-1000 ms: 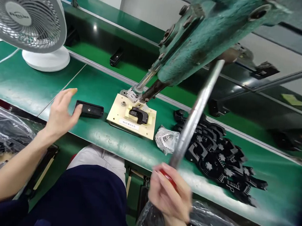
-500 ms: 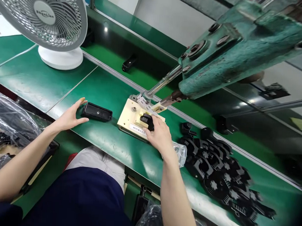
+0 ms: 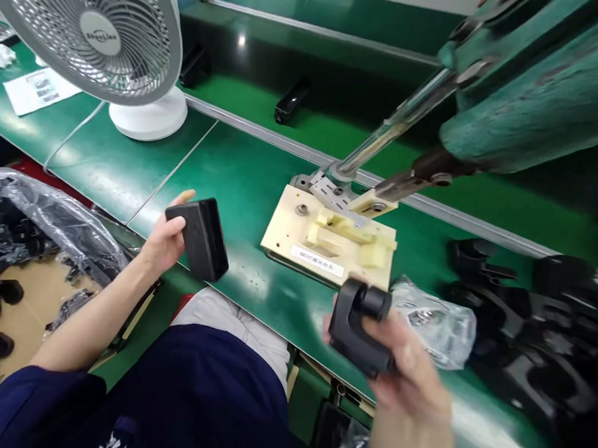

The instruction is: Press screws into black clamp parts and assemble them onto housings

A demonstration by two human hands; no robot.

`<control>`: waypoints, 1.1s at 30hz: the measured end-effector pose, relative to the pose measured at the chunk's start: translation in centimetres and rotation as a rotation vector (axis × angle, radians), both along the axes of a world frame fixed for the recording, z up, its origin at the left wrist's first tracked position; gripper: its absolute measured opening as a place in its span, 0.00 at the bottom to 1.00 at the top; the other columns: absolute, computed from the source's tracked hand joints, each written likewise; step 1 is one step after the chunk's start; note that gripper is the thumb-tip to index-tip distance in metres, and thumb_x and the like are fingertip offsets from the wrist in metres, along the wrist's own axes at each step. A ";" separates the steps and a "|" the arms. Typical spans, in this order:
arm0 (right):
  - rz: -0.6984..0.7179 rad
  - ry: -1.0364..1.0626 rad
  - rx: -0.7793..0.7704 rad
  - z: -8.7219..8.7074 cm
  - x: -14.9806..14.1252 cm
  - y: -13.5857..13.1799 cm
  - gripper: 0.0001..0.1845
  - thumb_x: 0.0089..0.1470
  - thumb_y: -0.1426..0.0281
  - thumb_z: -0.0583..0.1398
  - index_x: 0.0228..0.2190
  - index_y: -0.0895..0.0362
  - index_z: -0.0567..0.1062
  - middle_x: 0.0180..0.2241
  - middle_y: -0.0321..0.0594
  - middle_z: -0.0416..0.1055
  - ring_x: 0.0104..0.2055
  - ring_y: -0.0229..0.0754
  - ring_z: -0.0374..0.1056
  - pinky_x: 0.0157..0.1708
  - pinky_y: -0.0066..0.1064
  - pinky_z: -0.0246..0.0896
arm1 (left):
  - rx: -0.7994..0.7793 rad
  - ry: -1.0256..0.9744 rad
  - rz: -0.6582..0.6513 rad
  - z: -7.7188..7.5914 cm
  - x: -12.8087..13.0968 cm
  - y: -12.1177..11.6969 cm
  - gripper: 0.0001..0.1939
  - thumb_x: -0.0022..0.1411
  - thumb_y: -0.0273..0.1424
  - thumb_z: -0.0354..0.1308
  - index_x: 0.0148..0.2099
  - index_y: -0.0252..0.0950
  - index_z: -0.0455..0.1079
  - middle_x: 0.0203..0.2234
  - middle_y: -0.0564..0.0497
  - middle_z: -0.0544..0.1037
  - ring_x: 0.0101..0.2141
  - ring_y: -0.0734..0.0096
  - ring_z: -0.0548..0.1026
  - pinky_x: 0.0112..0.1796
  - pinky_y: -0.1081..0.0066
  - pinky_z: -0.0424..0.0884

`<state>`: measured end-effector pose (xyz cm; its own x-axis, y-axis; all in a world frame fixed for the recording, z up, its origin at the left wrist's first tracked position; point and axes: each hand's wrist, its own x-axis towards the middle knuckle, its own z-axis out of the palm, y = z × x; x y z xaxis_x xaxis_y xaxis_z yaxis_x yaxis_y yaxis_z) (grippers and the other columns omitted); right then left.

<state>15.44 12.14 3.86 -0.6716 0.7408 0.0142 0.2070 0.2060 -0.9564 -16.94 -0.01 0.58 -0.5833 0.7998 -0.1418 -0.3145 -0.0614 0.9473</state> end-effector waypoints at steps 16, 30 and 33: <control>-0.237 0.065 -1.033 -9.9 2.5 -17.6 0.32 0.34 0.62 0.73 0.43 0.53 0.71 0.33 0.35 0.71 0.22 0.33 0.63 0.19 0.25 0.62 | -0.738 -0.124 -0.518 -0.5 9.1 -11.3 0.37 0.48 0.43 0.68 0.59 0.41 0.66 0.30 0.51 0.77 0.32 0.65 0.75 0.33 0.72 0.70; 0.540 0.270 -0.811 -10.6 0.5 -15.7 0.18 0.56 0.55 0.61 0.28 0.57 0.73 0.50 0.48 0.70 0.52 0.48 0.68 0.54 0.44 0.61 | -0.808 -0.189 -0.354 -4.5 10.0 -12.2 0.34 0.46 0.44 0.70 0.53 0.37 0.68 0.30 0.54 0.74 0.31 0.72 0.72 0.32 0.75 0.68; 0.295 -0.017 -0.623 -10.0 0.3 -17.5 0.16 0.54 0.60 0.62 0.42 0.56 0.71 0.55 0.50 0.65 0.57 0.47 0.63 0.58 0.43 0.57 | -0.815 -0.251 -0.338 -4.5 9.9 -12.4 0.28 0.43 0.45 0.71 0.43 0.34 0.72 0.27 0.54 0.74 0.28 0.74 0.72 0.29 0.77 0.68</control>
